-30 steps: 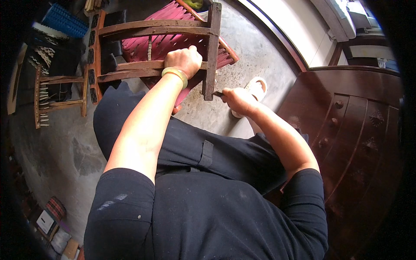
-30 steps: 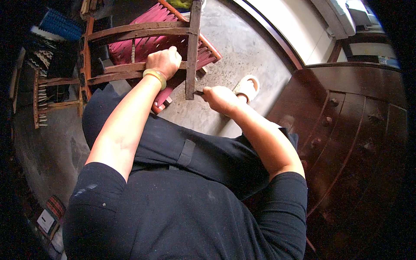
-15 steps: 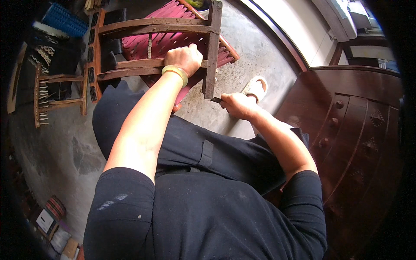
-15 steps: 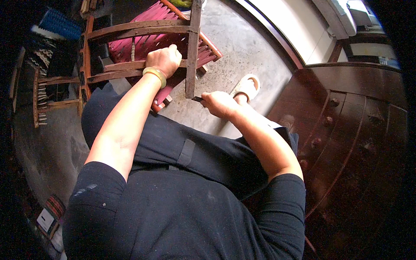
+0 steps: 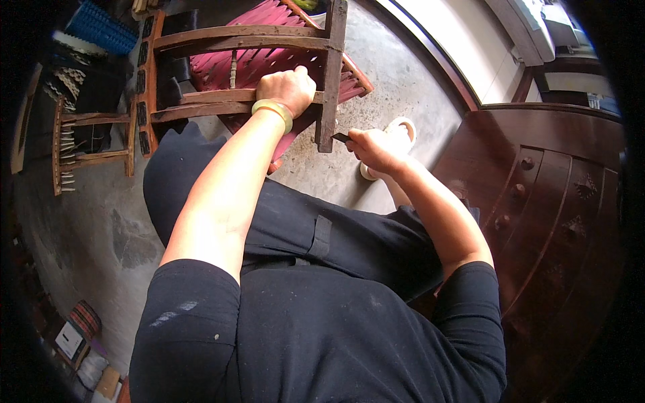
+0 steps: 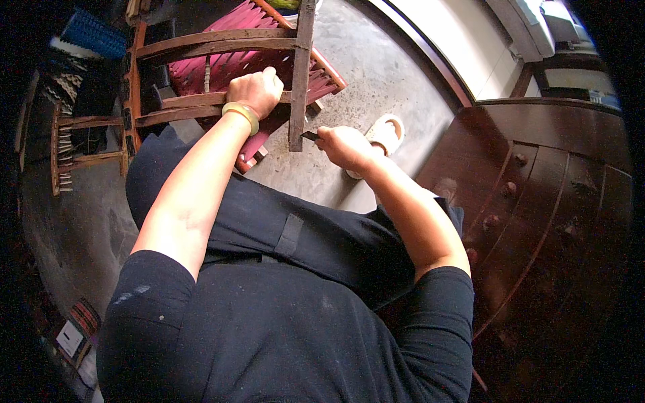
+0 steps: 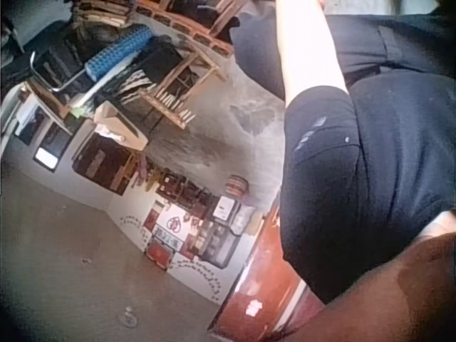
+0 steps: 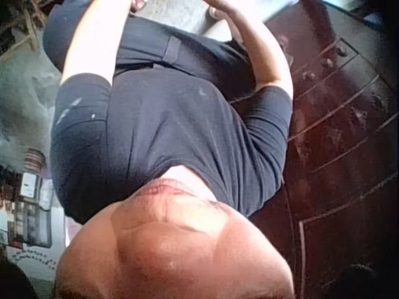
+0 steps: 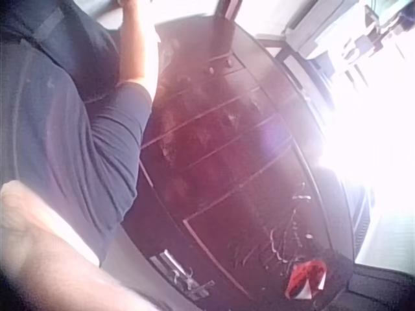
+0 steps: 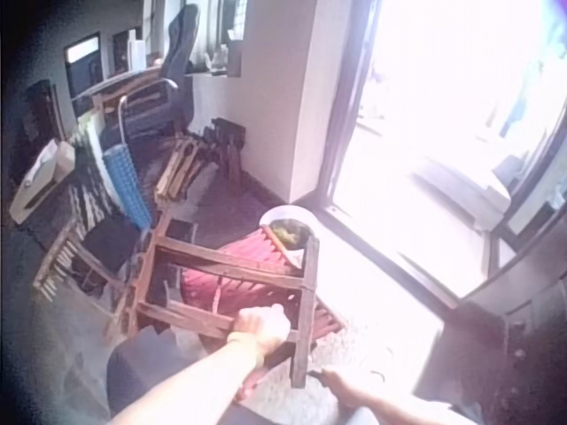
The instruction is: The person uses a chisel to scrape and smooth the wooden frame of a chair. They hold the chair steady with one hand while working the chisel along the edges and joints of the frame.
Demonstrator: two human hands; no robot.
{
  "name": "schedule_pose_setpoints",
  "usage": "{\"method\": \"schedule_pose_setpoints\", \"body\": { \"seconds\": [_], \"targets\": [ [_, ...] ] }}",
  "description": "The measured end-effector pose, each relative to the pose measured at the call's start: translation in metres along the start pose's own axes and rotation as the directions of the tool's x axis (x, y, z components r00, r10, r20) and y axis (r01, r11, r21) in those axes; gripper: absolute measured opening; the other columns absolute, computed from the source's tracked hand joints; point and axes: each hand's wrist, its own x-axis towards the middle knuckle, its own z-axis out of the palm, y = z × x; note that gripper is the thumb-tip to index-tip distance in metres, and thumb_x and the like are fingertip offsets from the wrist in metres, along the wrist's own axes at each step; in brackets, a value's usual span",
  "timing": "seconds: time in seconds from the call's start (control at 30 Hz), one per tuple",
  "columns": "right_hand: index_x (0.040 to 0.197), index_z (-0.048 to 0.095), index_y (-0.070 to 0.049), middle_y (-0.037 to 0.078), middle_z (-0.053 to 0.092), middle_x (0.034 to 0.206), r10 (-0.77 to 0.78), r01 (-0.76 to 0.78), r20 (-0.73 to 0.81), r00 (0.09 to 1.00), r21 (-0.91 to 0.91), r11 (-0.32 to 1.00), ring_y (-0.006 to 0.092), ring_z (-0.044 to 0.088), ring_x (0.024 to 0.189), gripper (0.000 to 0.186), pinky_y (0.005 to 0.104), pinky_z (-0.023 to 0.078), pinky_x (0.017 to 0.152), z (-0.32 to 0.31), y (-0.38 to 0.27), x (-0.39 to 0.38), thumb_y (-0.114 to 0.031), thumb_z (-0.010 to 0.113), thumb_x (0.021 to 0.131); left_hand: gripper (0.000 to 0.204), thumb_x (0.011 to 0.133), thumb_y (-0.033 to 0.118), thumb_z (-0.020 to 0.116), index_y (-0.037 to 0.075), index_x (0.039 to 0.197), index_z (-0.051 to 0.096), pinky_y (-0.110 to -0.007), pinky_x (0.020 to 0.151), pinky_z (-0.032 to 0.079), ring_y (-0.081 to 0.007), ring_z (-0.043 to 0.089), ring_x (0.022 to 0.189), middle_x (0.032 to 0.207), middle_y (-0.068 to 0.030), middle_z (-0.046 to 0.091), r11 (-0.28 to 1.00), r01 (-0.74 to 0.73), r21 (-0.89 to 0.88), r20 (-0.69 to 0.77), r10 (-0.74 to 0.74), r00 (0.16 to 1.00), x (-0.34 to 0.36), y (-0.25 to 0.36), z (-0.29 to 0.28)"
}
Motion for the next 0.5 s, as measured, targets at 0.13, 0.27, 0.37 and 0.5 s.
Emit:
{"method": "schedule_pose_setpoints", "body": {
  "seconds": [0.13,0.27,0.37,0.5],
  "targets": [
    [0.085,0.059,-0.008,0.016,0.062,0.068,-0.078,0.104,0.19,0.979,-0.129,0.986,0.0375,0.063,0.064,0.011,0.0495,0.048,0.058,0.018,0.005,-0.011,-0.018,0.055,0.087,0.025,0.09,0.03,0.045,0.01,0.082,0.059,-0.05,0.062,0.053,-0.0362,0.066,0.066,0.071,-0.017,0.067,1.0,-0.007,0.013,-0.006,0.007,1.0,0.002,0.0,0.001],
    [0.091,0.056,-0.008,0.011,0.057,0.064,-0.151,0.227,0.266,0.952,-0.282,0.932,0.0302,0.06,0.056,0.012,0.044,0.048,0.054,0.029,0.009,-0.015,-0.018,0.05,0.092,0.026,0.09,0.03,0.046,0.01,0.082,0.06,-0.049,0.062,0.053,-0.0359,0.067,0.067,0.071,-0.0163,0.067,0.999,-0.038,0.013,-0.022,0.038,0.999,-0.002,0.001,0.005],
    [0.089,0.057,-0.007,0.018,0.062,0.068,-0.087,0.102,0.09,0.992,-0.172,0.98,0.0398,0.063,0.07,0.018,0.0495,0.048,0.061,-0.003,-0.007,-0.007,-0.024,0.054,0.091,0.024,0.087,0.026,0.046,0.01,0.08,0.062,-0.046,0.061,0.055,-0.0339,0.068,0.065,0.07,-0.0163,0.068,1.0,-0.029,0.008,-0.052,0.029,0.998,0.0,-0.001,0.001],
    [0.09,0.056,-0.009,0.009,0.063,0.068,0.093,-0.102,-0.084,0.992,-0.111,0.989,0.0303,0.065,0.068,0.019,0.0409,0.049,0.06,-0.031,-0.019,0.006,-0.027,0.054,0.093,0.025,0.089,0.03,0.046,0.01,0.082,0.06,-0.049,0.061,0.053,-0.0362,0.067,0.066,0.071,-0.0166,0.067,1.0,0.004,0.003,0.0,-0.004,1.0,0.002,-0.001,0.0]
  ]
}}
